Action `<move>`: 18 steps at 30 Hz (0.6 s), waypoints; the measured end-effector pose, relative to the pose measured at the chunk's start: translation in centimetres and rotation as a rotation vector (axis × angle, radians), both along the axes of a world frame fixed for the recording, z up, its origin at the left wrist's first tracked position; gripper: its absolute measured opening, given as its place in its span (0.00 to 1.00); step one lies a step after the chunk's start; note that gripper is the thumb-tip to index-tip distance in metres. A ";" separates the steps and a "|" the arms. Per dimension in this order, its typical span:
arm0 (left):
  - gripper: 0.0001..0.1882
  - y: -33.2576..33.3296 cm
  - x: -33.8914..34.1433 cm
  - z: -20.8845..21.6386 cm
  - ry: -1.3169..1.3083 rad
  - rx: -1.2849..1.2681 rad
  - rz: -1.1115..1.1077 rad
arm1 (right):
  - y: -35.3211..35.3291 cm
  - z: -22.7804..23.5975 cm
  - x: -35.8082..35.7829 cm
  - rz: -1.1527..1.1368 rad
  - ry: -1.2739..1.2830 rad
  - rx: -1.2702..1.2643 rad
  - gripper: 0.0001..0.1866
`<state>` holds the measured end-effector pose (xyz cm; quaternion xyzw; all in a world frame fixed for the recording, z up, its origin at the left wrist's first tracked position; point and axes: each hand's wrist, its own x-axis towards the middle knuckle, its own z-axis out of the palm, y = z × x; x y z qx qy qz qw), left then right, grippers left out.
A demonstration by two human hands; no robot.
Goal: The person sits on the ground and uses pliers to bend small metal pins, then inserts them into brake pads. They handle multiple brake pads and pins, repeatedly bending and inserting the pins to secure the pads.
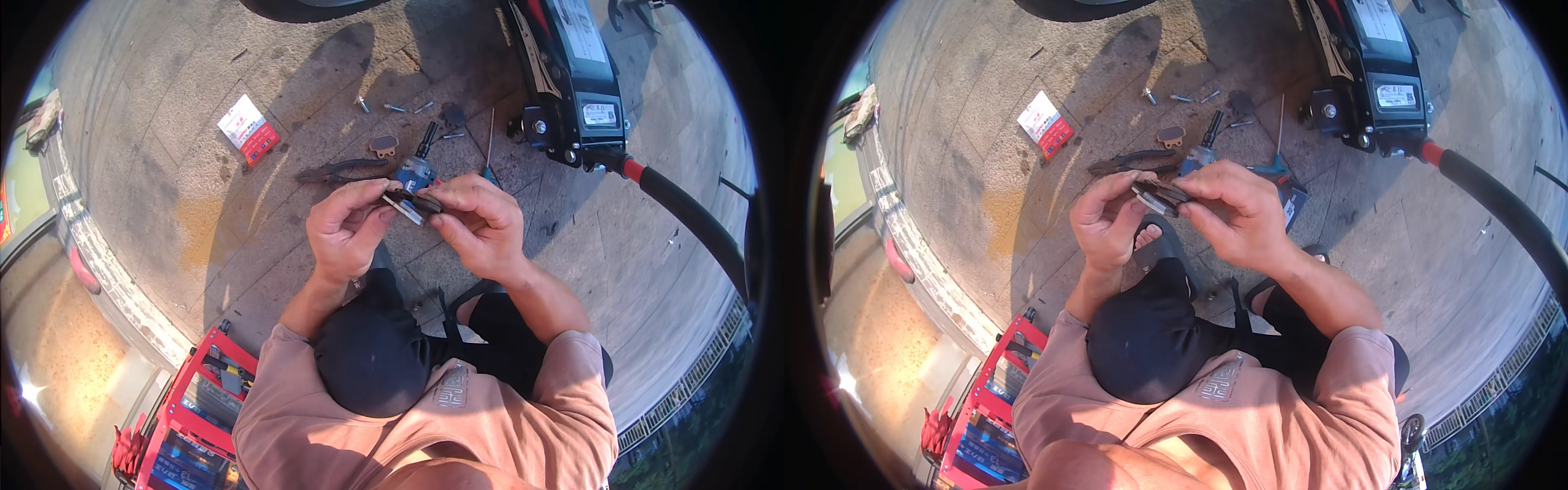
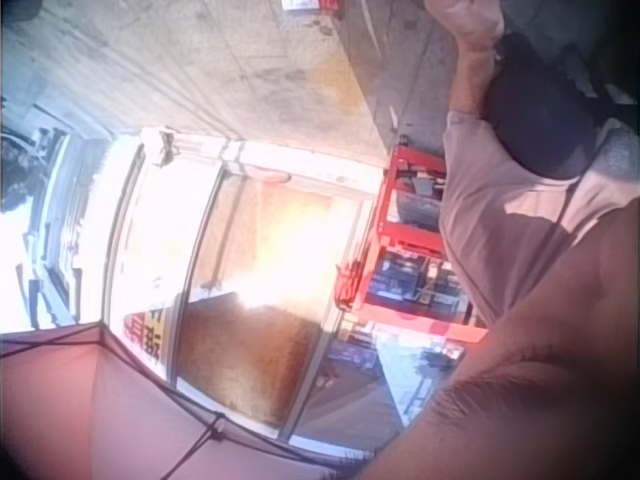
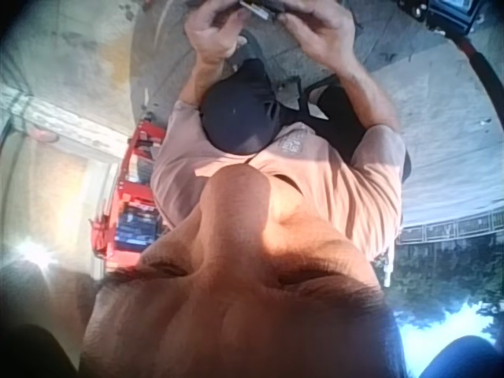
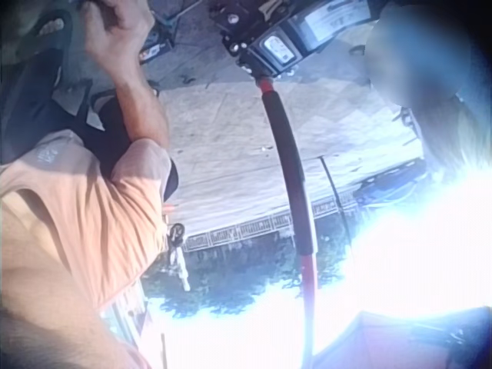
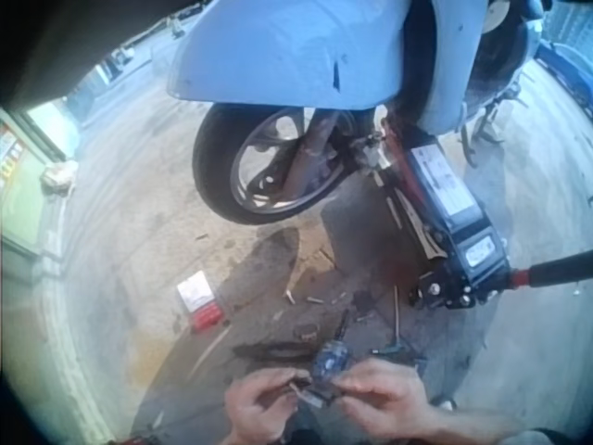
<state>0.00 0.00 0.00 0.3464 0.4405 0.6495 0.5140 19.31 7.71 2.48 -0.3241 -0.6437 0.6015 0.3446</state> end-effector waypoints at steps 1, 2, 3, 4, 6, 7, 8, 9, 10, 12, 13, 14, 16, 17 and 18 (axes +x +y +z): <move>0.20 -0.1 0.1 0.0 -0.004 0.005 0.003 | -0.1 0.0 0.1 0.000 0.003 0.000 0.14; 0.21 -0.2 0.1 0.0 -0.007 0.009 0.004 | -0.2 0.0 0.1 0.000 0.001 -0.007 0.14; 0.21 -0.4 -0.2 0.4 -0.001 -0.004 0.005 | -0.3 0.0 -0.3 0.001 0.017 -0.007 0.14; 0.21 -0.5 0.0 0.4 -0.011 -0.009 0.006 | -0.4 0.1 -0.2 0.004 0.011 -0.003 0.14; 0.21 -0.6 0.0 0.4 -0.001 -0.014 0.003 | -0.4 0.1 -0.2 0.000 0.012 -0.008 0.14; 0.21 -0.5 0.0 0.4 0.016 -0.015 0.001 | -0.3 0.0 -0.2 -0.005 0.014 -0.018 0.14; 0.21 -0.5 0.0 0.4 0.031 -0.017 -0.001 | -0.3 0.1 -0.2 -0.010 0.012 -0.028 0.14; 0.21 -0.5 0.0 0.3 0.051 -0.031 0.000 | -0.3 0.0 -0.2 -0.021 0.018 -0.043 0.14; 0.21 -0.5 0.0 0.3 0.071 -0.044 0.000 | -0.3 0.0 -0.3 -0.032 0.022 -0.057 0.13; 0.20 -0.4 0.1 0.2 0.083 -0.059 0.010 | -0.1 0.1 -0.4 -0.034 0.011 -0.064 0.13; 0.20 -0.5 0.1 0.1 0.076 -0.064 0.017 | 0.0 0.1 -0.4 -0.026 -0.005 -0.061 0.14; 0.20 -0.4 0.2 0.1 0.067 -0.069 0.024 | 0.2 0.3 -0.5 -0.022 -0.005 -0.051 0.14; 0.20 -0.5 0.1 -0.1 -0.006 -0.080 0.049 | 0.4 0.5 -0.5 0.007 -0.038 -0.107 0.14; 0.20 -0.5 0.0 -0.1 -0.043 -0.086 0.061 | 0.5 0.6 -0.5 0.021 -0.053 -0.142 0.14; 0.20 -0.5 0.0 -0.2 -0.036 -0.086 0.056 | 0.6 0.6 -0.6 0.021 -0.041 -0.158 0.14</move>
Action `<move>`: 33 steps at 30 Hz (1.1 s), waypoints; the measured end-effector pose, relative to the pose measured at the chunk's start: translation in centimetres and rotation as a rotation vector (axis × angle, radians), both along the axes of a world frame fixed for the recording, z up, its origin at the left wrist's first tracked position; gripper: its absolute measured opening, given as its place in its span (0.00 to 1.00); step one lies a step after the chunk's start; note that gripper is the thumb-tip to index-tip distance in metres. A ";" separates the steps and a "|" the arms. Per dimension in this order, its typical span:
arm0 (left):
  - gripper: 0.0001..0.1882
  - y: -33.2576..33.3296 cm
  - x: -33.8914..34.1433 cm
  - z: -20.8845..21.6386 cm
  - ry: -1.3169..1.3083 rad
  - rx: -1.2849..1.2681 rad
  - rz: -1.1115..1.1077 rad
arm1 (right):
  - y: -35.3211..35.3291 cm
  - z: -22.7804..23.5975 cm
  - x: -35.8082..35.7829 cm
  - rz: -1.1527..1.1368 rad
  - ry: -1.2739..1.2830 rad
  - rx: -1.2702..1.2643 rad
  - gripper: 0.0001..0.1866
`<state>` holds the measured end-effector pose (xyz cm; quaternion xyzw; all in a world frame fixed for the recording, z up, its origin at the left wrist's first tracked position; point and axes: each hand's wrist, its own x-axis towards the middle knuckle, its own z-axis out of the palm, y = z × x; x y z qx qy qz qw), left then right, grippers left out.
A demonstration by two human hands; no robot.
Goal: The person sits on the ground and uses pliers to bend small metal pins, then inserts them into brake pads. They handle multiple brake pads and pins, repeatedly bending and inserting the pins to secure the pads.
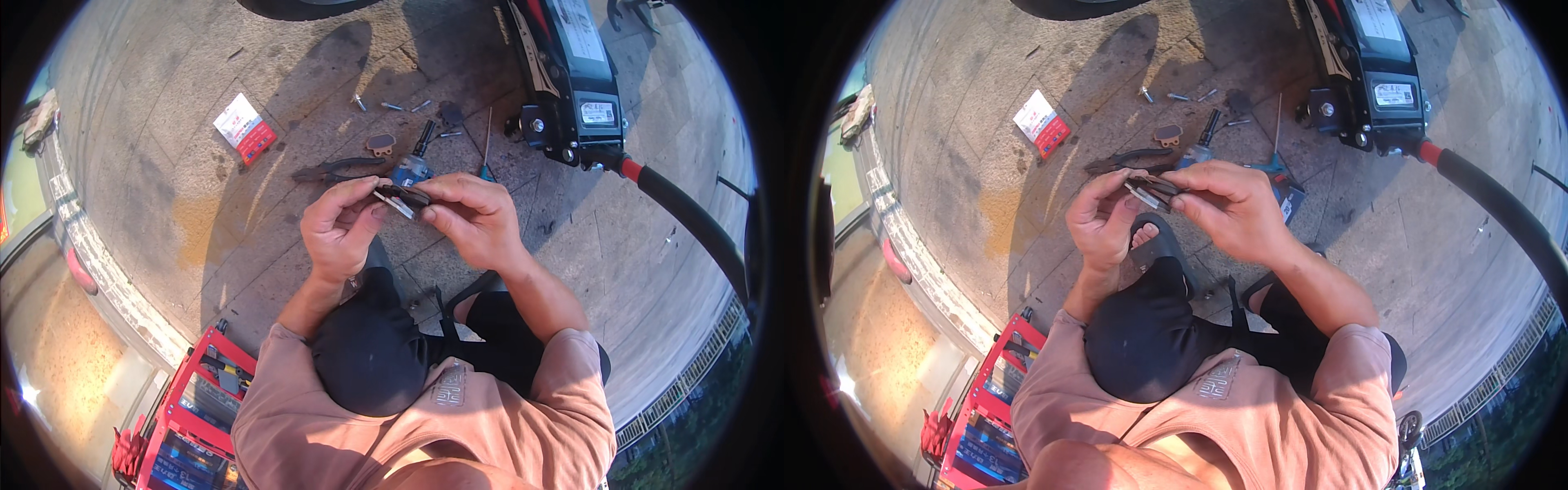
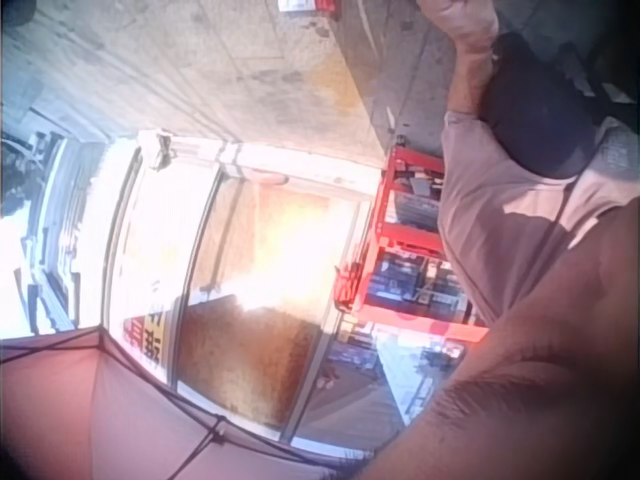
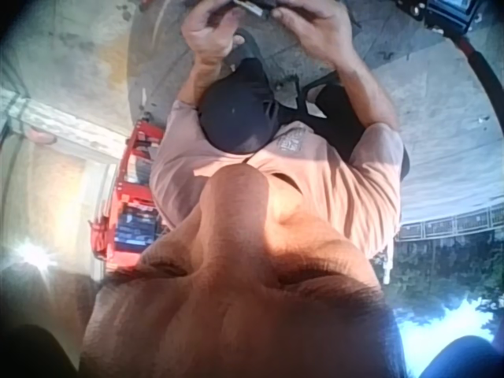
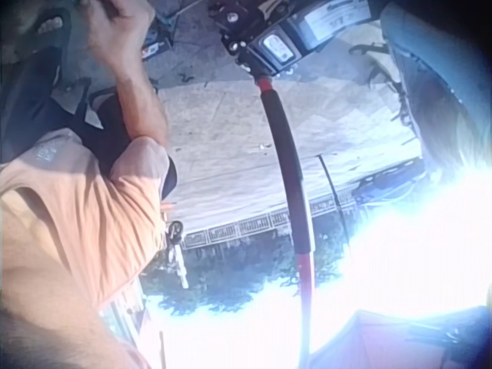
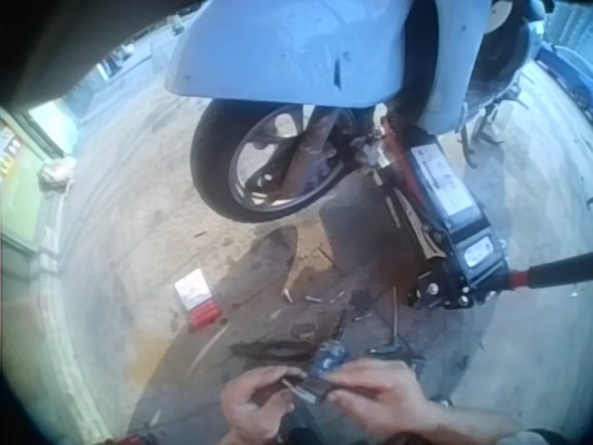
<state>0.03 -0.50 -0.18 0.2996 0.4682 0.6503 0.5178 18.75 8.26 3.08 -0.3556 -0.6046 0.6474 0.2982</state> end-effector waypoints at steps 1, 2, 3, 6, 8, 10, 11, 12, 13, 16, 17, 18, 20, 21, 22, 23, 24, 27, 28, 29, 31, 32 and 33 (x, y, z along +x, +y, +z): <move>0.20 0.0 0.0 0.0 0.007 0.000 -0.005 | 0.0 0.0 0.0 0.001 0.005 -0.026 0.14; 0.20 0.0 0.0 0.0 0.014 0.001 -0.008 | 0.1 0.0 0.0 0.008 -0.001 -0.056 0.14; 0.20 0.0 0.0 0.1 -0.004 -0.004 -0.013 | 0.2 0.0 0.0 0.009 0.010 -0.063 0.14; 0.20 -0.1 0.3 0.3 0.023 -0.016 -0.023 | 0.4 0.0 0.3 0.021 0.005 -0.062 0.14; 0.19 -0.1 0.2 0.4 0.123 -0.020 -0.031 | 0.3 0.0 0.4 0.011 -0.010 -0.014 0.14; 0.19 -0.1 0.2 0.5 0.172 -0.029 -0.029 | 0.2 0.0 0.4 0.018 -0.017 0.022 0.14; 0.19 -0.2 0.1 0.5 0.193 -0.041 -0.029 | 0.2 0.0 0.4 0.021 -0.028 0.037 0.14; 0.19 -0.3 0.1 0.5 0.210 -0.040 -0.041 | 0.2 0.0 0.5 0.033 -0.033 0.052 0.14; 0.19 -0.3 -0.1 0.5 0.236 -0.043 -0.053 | 0.4 0.0 0.6 0.048 -0.043 0.067 0.14; 0.19 -0.4 -0.3 0.4 0.287 -0.035 -0.074 | 0.6 -0.2 0.7 0.079 -0.044 0.047 0.14; 0.19 -0.3 -0.3 0.4 0.271 -0.030 -0.067 | 0.6 -0.2 0.7 0.081 -0.040 0.030 0.14; 0.19 -0.2 -0.2 0.3 0.255 -0.025 -0.061 | 0.6 -0.3 0.6 0.065 -0.030 0.000 0.15; 0.19 -0.1 0.1 0.3 0.168 -0.030 -0.029 | 0.4 -0.3 0.4 0.022 -0.004 -0.063 0.15; 0.19 -0.1 0.2 0.3 0.124 -0.036 -0.012 | 0.5 -0.4 0.4 0.029 0.006 -0.045 0.15; 0.19 -0.1 0.3 0.3 0.077 -0.046 0.004 | 0.5 -0.4 0.3 0.035 0.016 -0.025 0.15; 0.19 -0.1 0.3 0.3 0.037 -0.069 0.011 | 0.6 -0.5 0.3 0.039 0.027 -0.006 0.15; 0.19 -0.2 0.3 0.3 0.064 -0.049 -0.005 | 0.7 -0.5 0.4 0.061 0.022 0.039 0.15; 0.19 -0.5 0.0 0.2 0.137 -0.023 -0.043 | 1.1 -0.5 0.5 0.107 0.011 0.156 0.15; 0.19 -0.6 0.1 0.1 0.143 -0.012 -0.036 | 1.0 -0.5 0.5 0.106 0.009 0.181 0.15; 0.19 -0.6 0.0 0.1 0.175 0.007 -0.051 | 1.0 -0.4 0.5 0.110 0.001 0.217 0.15; 0.20 -0.6 -0.3 0.1 0.300 0.071 -0.087 | 0.7 0.0 0.7 0.111 -0.047 0.148 0.13; 0.21 -0.6 -0.5 0.1 0.375 0.107 -0.115 | 0.5 0.2 0.8 0.114 -0.075 0.119 0.13; 0.20 -0.6 -0.4 0.1 0.368 0.076 -0.086 | 0.3 0.3 0.7 0.101 -0.061 0.136 0.13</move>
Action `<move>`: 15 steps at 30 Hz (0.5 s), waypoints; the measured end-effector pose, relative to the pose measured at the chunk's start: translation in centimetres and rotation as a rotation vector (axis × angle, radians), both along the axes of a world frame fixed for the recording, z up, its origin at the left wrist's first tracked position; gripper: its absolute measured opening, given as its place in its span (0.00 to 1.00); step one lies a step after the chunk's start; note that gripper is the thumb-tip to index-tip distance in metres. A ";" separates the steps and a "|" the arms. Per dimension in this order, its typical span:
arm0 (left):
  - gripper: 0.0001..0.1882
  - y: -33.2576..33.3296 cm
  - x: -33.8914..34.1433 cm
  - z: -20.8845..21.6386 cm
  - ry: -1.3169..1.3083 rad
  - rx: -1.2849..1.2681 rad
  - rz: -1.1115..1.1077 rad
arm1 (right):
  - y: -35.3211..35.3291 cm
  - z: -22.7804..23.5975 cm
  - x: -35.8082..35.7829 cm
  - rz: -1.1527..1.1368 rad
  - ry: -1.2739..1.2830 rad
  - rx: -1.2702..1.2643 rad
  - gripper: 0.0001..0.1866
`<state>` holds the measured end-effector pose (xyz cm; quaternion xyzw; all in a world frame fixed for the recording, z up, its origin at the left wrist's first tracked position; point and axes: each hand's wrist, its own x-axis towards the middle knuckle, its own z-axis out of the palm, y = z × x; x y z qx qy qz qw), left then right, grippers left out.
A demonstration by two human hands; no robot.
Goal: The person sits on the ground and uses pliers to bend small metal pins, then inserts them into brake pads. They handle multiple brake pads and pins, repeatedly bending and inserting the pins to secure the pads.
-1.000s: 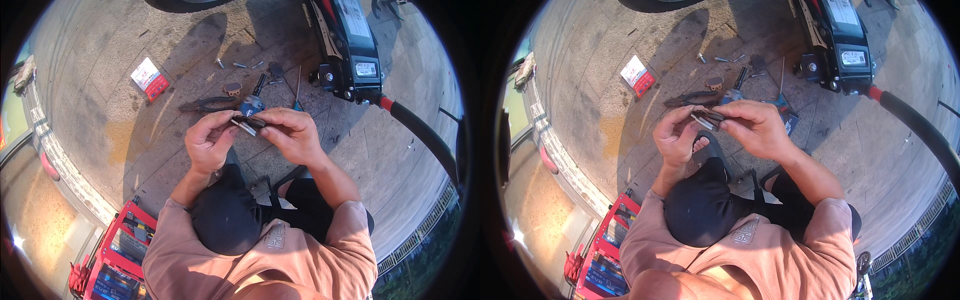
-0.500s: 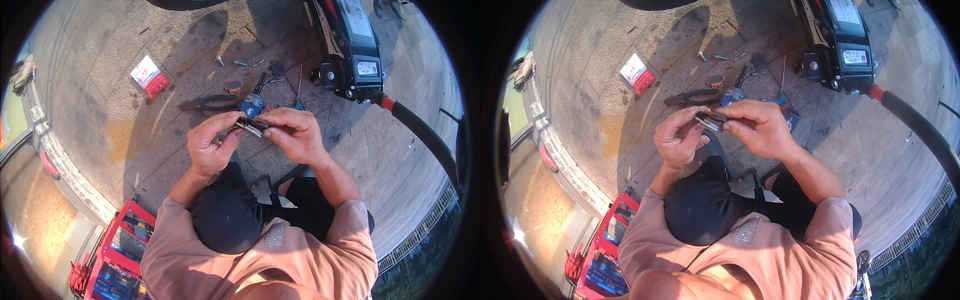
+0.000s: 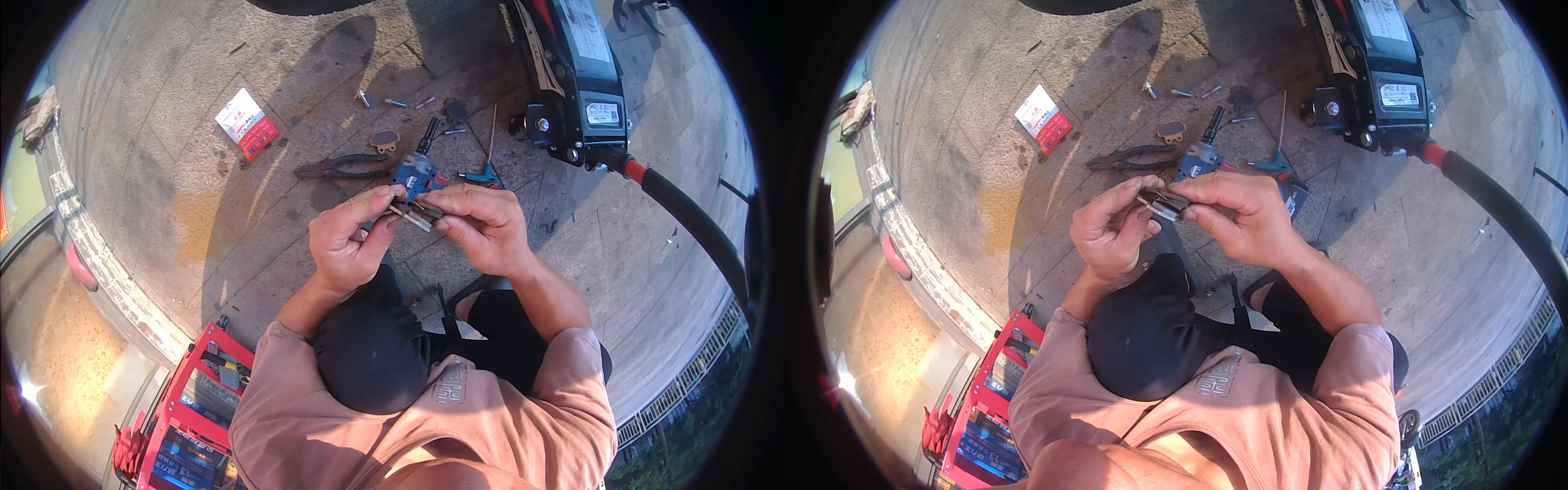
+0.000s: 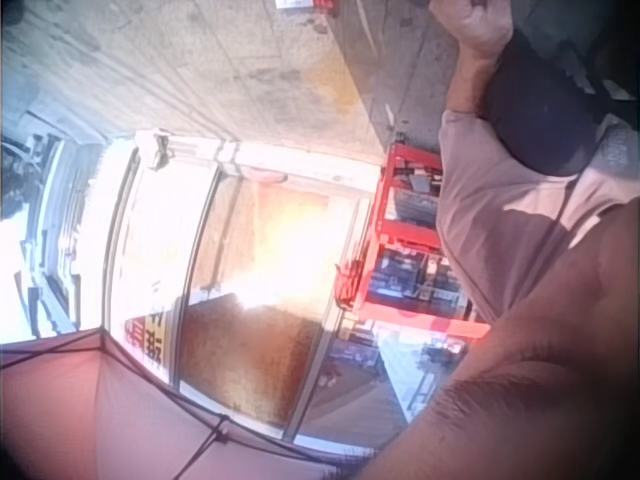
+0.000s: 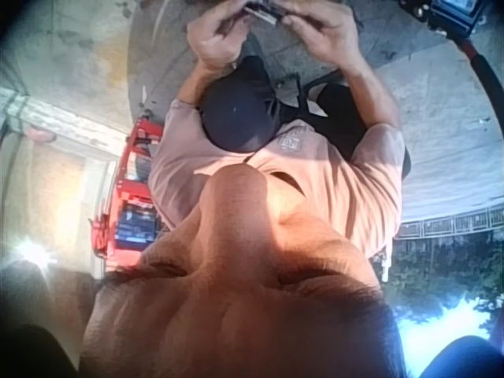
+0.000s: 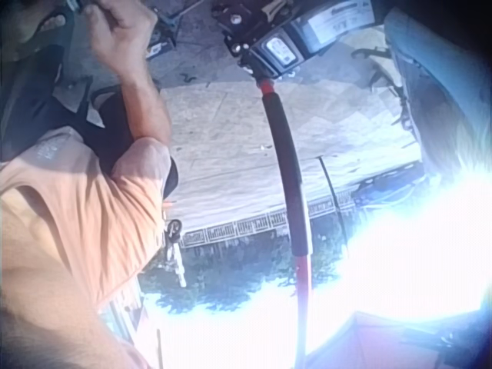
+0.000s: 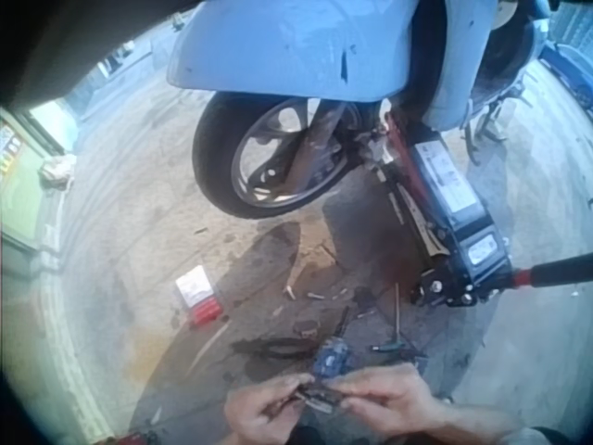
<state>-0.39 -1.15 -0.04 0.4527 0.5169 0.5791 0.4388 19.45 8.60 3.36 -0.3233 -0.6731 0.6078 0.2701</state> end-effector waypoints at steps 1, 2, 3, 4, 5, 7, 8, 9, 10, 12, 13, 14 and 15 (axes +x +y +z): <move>0.20 -0.1 0.2 0.1 -0.007 -0.026 0.035 | -0.2 0.0 -0.2 -0.012 0.015 0.016 0.13; 0.19 -0.1 0.3 0.1 0.000 -0.033 0.048 | -0.3 0.0 -0.2 -0.020 0.023 0.026 0.13; 0.19 -0.1 0.3 0.2 0.007 -0.039 0.062 | -0.4 0.1 -0.2 -0.020 0.032 0.018 0.13; 0.19 -0.1 0.2 0.2 0.030 -0.027 0.055 | -0.4 0.1 -0.1 -0.016 0.035 0.004 0.13; 0.19 -0.1 0.2 0.3 0.039 -0.021 0.050 | -0.4 0.0 -0.1 -0.010 0.037 -0.011 0.13; 0.18 -0.1 0.1 0.3 0.046 -0.014 0.043 | -0.3 -0.1 -0.1 0.006 0.063 -0.005 0.13; 0.18 -0.1 0.0 0.4 0.034 -0.019 0.038 | -0.3 -0.2 -0.1 0.013 0.076 -0.002 0.13; 0.18 -0.1 0.0 0.4 0.039 -0.018 0.036 | -0.3 -0.2 -0.2 0.010 0.093 0.003 0.13; 0.18 -0.2 0.0 0.5 0.038 -0.023 0.032 | -0.3 -0.3 -0.2 0.006 0.110 0.010 0.14; 0.17 0.0 0.0 0.8 -0.005 -0.008 0.033 | -0.1 -0.4 -0.4 0.006 0.129 0.027 0.13; 0.17 0.0 0.1 1.0 -0.047 0.011 0.038 | -0.1 -0.4 -0.4 0.011 0.130 0.037 0.13; 0.17 0.2 0.1 1.1 -0.089 0.034 0.042 | 0.0 -0.3 -0.4 0.015 0.124 0.044 0.13; 0.17 0.1 0.4 1.3 -0.205 -0.015 0.072 | 0.0 -0.2 -0.3 0.015 0.115 0.035 0.13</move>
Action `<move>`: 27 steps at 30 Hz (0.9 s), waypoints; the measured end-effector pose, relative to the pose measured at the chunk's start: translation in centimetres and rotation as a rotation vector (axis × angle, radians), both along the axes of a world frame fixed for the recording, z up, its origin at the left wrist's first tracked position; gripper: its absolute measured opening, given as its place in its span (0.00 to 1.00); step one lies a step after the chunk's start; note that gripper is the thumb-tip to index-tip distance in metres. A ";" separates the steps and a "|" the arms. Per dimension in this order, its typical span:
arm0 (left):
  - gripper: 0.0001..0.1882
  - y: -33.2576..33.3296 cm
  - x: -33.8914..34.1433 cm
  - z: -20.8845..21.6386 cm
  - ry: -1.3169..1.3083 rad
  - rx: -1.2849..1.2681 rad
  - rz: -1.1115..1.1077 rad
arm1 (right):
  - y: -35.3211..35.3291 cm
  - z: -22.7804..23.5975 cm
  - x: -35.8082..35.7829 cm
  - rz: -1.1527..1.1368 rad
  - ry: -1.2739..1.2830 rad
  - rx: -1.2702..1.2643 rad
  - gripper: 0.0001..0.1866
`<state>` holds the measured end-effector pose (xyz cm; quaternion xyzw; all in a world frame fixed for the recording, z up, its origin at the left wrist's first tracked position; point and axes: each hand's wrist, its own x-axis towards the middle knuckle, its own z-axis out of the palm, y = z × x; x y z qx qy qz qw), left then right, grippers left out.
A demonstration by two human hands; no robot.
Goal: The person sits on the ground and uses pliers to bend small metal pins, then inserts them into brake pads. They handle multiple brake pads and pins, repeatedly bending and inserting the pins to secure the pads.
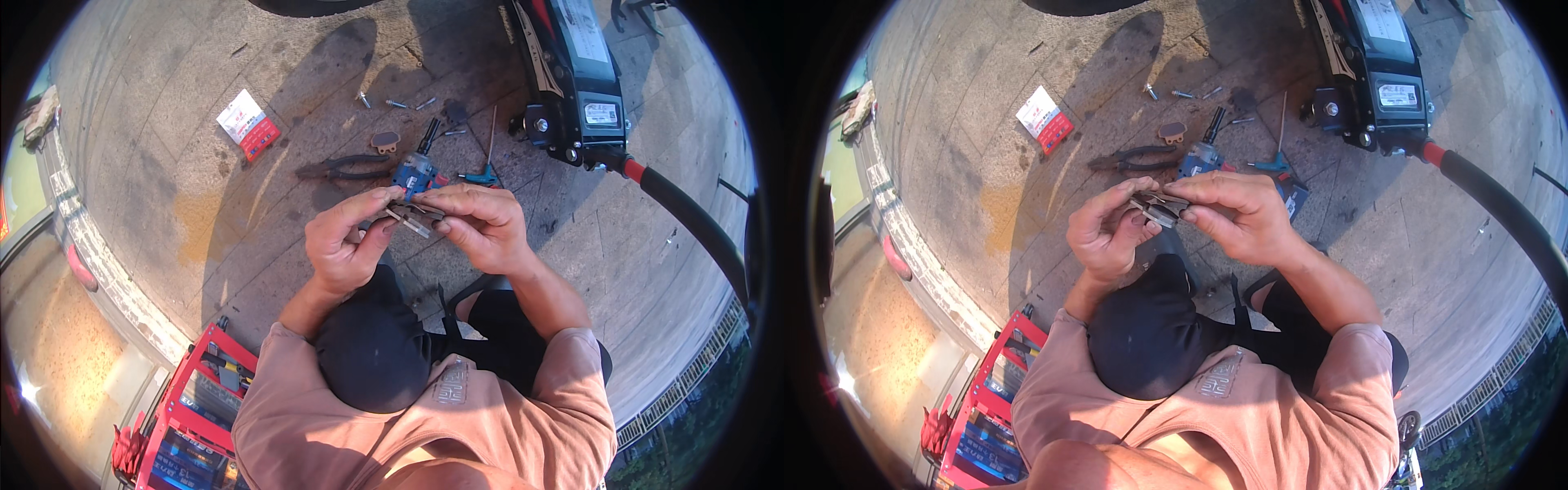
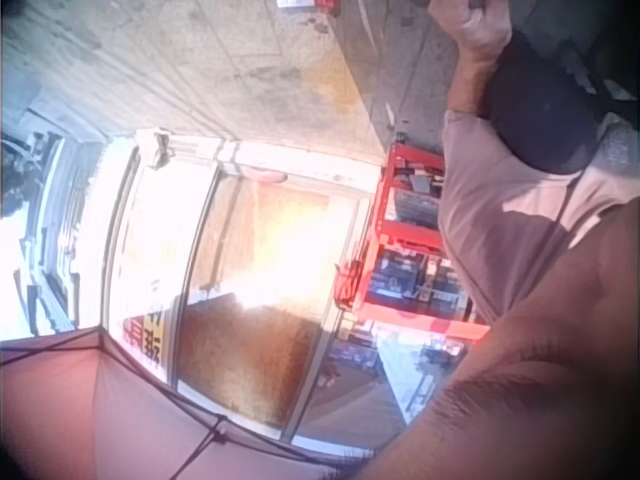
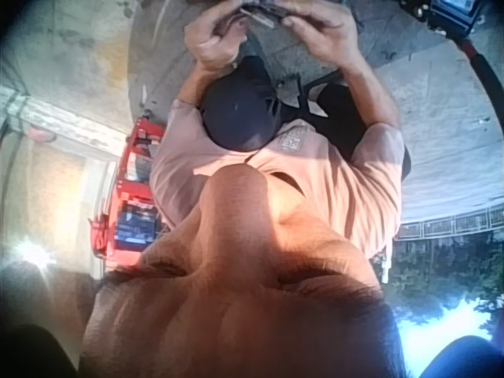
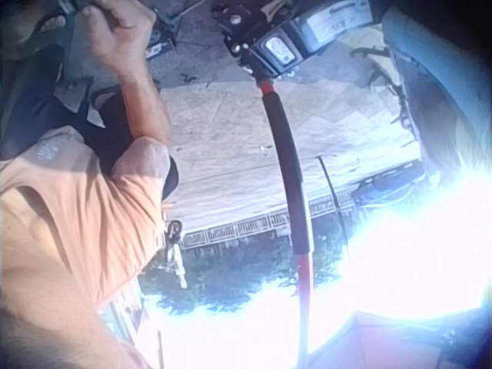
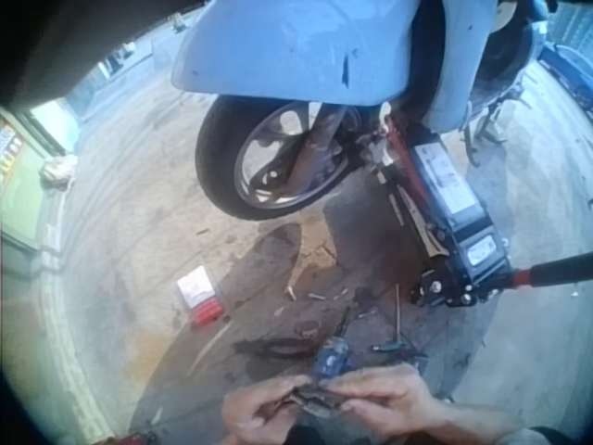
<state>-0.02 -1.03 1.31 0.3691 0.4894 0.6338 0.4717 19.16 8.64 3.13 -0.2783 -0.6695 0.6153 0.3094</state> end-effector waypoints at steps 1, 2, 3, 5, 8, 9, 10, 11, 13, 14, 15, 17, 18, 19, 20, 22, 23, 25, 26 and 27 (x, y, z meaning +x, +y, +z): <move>0.17 -0.2 0.3 0.4 -0.118 -0.050 0.026 | 0.0 0.1 0.1 0.002 -0.017 -0.016 0.13; 0.18 -0.4 0.5 0.7 -0.237 -0.100 0.054 | -0.1 0.2 0.1 0.006 -0.034 -0.033 0.13; 0.18 -0.3 0.4 0.7 -0.173 -0.090 0.019 | -0.2 0.3 0.1 -0.008 -0.043 -0.025 0.14; 0.19 -0.1 0.0 0.7 -0.046 -0.074 -0.045 | -0.3 0.3 0.1 -0.034 -0.058 -0.008 0.14; 0.19 0.1 -0.1 0.5 -0.083 -0.030 -0.049 | -0.4 0.3 0.3 -0.031 -0.057 0.063 0.14; 0.19 0.3 -0.2 0.4 -0.072 0.005 -0.063 | -0.3 0.2 0.3 -0.023 -0.035 0.070 0.14; 0.20 0.4 -0.3 0.3 -0.053 0.046 -0.080 | -0.2 0.0 0.3 -0.014 -0.010 0.076 0.14; 0.20 0.5 -0.4 0.2 -0.028 0.093 -0.094 | -0.2 0.0 0.4 -0.005 0.014 0.081 0.14; 0.20 0.5 -0.3 0.2 -0.049 0.088 -0.095 | -0.1 -0.1 0.5 0.013 0.032 0.035 0.14; 0.21 0.4 -0.3 0.2 -0.056 0.087 -0.092 | -0.2 -0.2 0.5 0.025 0.041 0.012 0.14; 0.21 0.4 -0.4 0.2 -0.070 0.083 -0.099 | -0.3 -0.2 0.5 0.025 0.064 -0.002 0.14; 0.21 0.5 -0.5 0.1 -0.097 0.084 -0.111 | -0.3 -0.4 0.4 0.025 0.108 -0.026 0.14; 0.21 0.5 -0.5 0.1 -0.133 0.083 -0.113 | -0.3 -0.4 0.3 0.024 0.111 -0.014 0.14; 0.21 0.5 -0.4 0.0 -0.165 0.083 -0.113 | -0.3 -0.5 0.3 0.024 0.114 -0.007 0.14; 0.21 0.5 -0.4 0.0 -0.198 0.082 -0.113 | -0.3 -0.6 0.3 0.024 0.114 -0.006 0.14; 0.21 0.5 -0.4 -0.1 -0.193 0.096 -0.125 | -0.2 -0.7 0.2 0.027 0.115 0.002 0.14; 0.21 0.5 -0.4 -0.2 -0.186 0.105 -0.129 | -0.2 -0.8 0.2 0.028 0.118 0.001 0.14; 0.20 0.5 -0.4 -0.3 -0.222 0.102 -0.126 | 0.0 -0.9 0.1 0.038 0.108 0.019 0.14; 0.20 0.4 -0.3 -0.3 -0.240 0.100 -0.125 | -0.1 -0.9 0.2 0.042 0.103 0.025 0.14; 0.20 0.3 -0.3 -0.3 -0.249 0.090 -0.125 | -0.1 -0.9 0.2 0.044 0.102 0.021 0.14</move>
